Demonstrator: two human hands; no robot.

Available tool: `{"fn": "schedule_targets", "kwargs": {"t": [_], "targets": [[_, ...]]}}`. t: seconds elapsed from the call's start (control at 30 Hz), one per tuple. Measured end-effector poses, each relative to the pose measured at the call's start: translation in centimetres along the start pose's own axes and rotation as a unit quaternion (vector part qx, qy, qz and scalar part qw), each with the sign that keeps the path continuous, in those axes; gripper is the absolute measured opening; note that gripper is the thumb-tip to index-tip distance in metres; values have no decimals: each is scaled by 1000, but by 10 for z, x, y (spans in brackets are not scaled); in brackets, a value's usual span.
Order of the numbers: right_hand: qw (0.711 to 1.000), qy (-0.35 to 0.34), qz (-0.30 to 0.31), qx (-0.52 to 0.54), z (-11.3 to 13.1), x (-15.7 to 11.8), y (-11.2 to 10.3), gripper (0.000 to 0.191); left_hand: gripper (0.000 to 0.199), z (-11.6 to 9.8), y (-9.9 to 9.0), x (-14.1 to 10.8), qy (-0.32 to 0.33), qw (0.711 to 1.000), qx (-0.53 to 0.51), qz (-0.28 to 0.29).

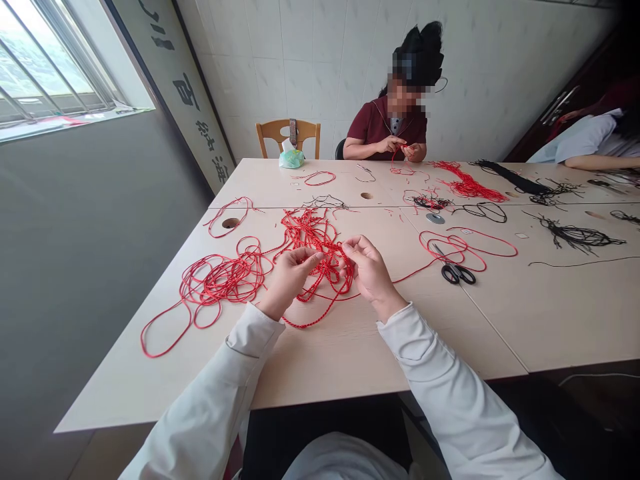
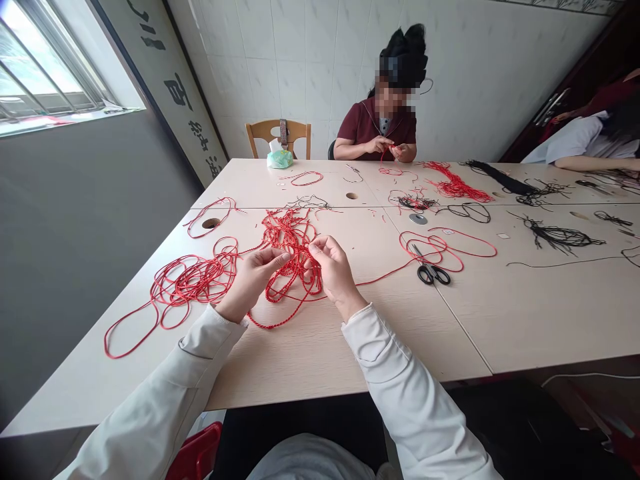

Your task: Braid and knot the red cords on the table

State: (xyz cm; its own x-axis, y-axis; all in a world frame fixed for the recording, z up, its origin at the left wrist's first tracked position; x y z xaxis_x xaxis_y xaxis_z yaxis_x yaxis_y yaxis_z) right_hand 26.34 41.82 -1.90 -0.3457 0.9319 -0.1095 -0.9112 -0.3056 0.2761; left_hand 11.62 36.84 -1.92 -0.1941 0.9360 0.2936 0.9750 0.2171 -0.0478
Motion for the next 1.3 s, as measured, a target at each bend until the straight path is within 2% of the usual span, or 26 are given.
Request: {"fn": "schedule_targets", "kwargs": {"t": [0.2, 0.3, 0.4, 0.5, 0.57, 0.63, 0.7, 0.77, 0.97, 1.1, 1.2, 1.3], "targets": [[999, -10, -27, 30, 2, 2, -8, 26, 28, 0, -10, 2, -17, 999, 43, -18], [999, -26, -18, -3, 3, 1, -6, 24, 26, 1, 0, 1, -6, 999, 28, 24], [998, 3, 15, -60, -3, 0, 2, 25, 28, 1, 17, -3, 5, 995, -25, 93], [993, 38, 33, -106, -11, -2, 7, 25, 31, 0, 22, -4, 14, 993, -62, 99], [987, 3, 34, -159, -8, -3, 10, 22, 33, 2, 16, -3, 8, 997, -29, 69], [969, -72, 27, -235, 1, -5, 13, 18, 35, 5, 9, -1, -4, 999, 20, 44], [945, -139, 18, -296, 8, -8, 16, 14, 36, 6, 5, -1, -10, 999, 40, 33], [932, -167, 9, -322, 10, -10, 16, 12, 36, 6, 5, -1, -16, 999, 36, 32], [921, -185, -26, -343, 12, -11, 14, 11, 30, 4, 17, -8, -50, 996, 41, 64], [928, -166, -42, -332, 8, -10, 11, 11, 26, 3, 17, -8, -55, 995, 49, 70], [948, -147, -48, -277, 4, -8, 8, 13, 15, 7, 20, -8, -72, 993, -4, 98], [964, -140, -50, -220, 3, -9, 7, 17, 13, 12, 26, -10, -118, 978, -116, 130]]}}
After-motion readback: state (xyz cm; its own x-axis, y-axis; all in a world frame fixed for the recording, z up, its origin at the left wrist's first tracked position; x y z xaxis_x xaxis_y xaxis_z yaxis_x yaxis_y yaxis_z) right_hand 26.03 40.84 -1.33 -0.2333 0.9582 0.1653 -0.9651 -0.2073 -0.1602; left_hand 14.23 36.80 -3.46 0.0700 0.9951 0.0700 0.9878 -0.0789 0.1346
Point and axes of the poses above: each hand's wrist, its own x-axis towards the middle knuckle, its own y-axis out of the palm, z = x × y, the point moved 8 cm from there along x, towards the middle knuckle, and after that the axes turned 12 degrees about y, right-handed, at the moved point
